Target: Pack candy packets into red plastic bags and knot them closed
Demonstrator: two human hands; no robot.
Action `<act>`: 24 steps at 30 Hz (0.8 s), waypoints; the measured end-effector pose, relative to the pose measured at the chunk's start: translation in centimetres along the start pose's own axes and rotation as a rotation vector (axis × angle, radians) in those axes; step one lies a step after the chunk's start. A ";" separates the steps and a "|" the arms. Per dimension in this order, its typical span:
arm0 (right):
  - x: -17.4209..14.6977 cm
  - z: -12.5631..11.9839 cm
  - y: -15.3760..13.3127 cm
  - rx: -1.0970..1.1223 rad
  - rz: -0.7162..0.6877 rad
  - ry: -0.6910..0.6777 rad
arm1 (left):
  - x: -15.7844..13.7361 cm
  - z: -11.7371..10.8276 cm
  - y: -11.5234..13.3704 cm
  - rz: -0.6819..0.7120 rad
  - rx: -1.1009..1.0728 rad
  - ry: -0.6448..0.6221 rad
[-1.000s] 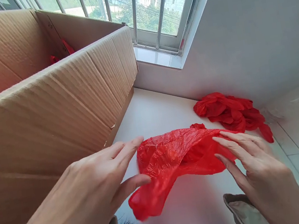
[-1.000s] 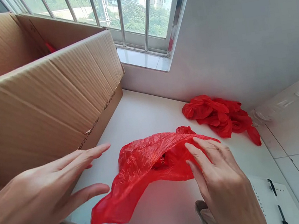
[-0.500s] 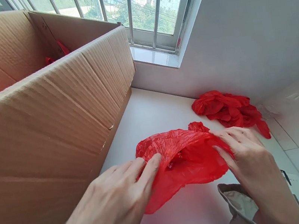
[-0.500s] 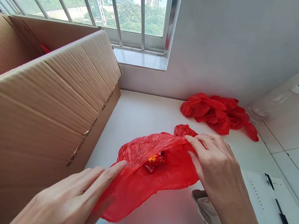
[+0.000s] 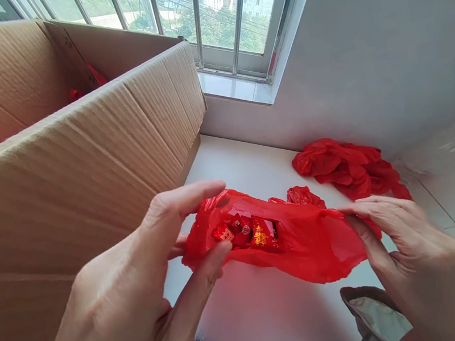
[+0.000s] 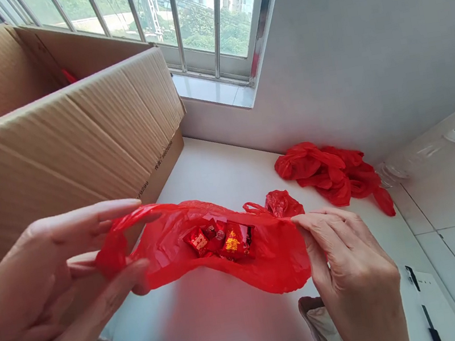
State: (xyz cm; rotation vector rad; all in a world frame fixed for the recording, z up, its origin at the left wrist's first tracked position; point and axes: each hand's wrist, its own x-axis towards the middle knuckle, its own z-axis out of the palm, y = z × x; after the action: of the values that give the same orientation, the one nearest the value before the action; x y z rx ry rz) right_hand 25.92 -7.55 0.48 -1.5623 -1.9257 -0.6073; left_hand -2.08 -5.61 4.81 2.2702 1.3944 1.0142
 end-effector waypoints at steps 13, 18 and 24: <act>-0.9 0.7 -1.4 -0.174 -0.081 -0.207 | -0.4 1.2 1.0 -0.005 0.013 -0.010; -2.0 3.4 0.4 -0.412 -0.086 -0.231 | -0.9 1.0 1.4 0.009 0.016 -0.015; -2.6 4.9 0.8 -0.472 -0.054 -0.335 | -1.9 -0.7 0.0 0.078 0.116 -0.145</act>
State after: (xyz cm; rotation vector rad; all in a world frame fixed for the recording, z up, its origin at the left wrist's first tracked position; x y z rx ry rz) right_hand 26.35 -5.97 -4.93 -2.0122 -2.1825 -0.9241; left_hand -3.15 -7.32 4.52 2.4453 1.3461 0.7918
